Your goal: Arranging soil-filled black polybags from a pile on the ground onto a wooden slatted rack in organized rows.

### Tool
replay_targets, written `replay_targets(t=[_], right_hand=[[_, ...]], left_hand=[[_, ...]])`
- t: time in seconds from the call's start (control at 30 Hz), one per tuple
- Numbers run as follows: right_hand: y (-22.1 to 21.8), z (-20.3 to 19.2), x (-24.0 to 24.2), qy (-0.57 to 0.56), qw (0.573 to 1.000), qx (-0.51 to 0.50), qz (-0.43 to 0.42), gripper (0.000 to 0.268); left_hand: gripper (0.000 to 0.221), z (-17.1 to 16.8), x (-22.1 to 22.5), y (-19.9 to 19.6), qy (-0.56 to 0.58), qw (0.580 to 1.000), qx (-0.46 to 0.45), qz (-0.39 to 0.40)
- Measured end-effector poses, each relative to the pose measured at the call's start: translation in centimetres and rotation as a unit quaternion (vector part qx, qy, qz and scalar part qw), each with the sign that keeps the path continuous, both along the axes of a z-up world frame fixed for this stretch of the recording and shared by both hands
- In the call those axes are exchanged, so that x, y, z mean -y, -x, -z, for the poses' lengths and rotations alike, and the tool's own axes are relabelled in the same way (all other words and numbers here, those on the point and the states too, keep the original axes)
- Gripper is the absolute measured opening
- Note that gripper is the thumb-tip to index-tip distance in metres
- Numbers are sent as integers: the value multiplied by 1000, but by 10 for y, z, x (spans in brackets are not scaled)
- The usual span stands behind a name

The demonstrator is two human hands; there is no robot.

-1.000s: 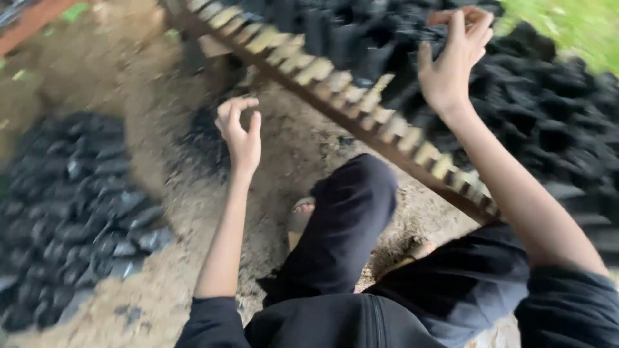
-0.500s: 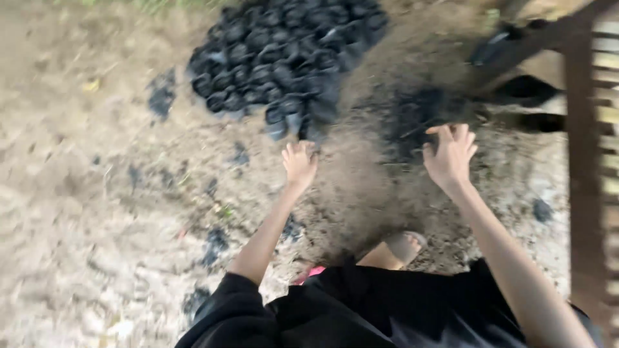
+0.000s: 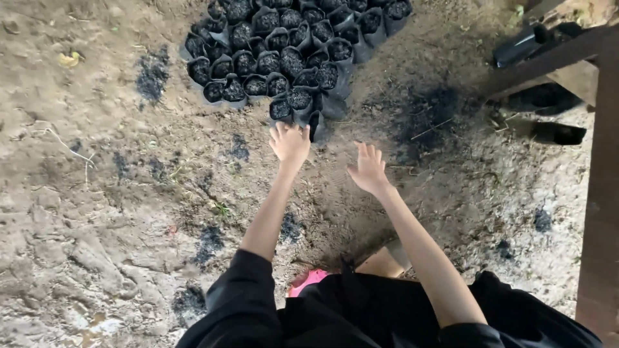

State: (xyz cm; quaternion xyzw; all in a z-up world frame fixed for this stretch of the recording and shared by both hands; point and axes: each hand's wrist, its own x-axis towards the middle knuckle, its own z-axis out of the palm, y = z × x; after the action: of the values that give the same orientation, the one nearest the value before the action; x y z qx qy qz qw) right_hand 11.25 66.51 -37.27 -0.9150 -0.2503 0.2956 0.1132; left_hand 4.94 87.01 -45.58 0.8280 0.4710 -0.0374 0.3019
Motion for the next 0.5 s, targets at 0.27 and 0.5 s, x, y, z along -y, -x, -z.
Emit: replay_targets(t=[0.27,0.5], right_hand=[[3,-24,14,-55,994,-57,69,67],[9,7,36,-64,992,-80,70,70]], left_hand=[[25,18,6,-14,-118,989,-13,84],[21,25,49,-39,-106,988,54,102]])
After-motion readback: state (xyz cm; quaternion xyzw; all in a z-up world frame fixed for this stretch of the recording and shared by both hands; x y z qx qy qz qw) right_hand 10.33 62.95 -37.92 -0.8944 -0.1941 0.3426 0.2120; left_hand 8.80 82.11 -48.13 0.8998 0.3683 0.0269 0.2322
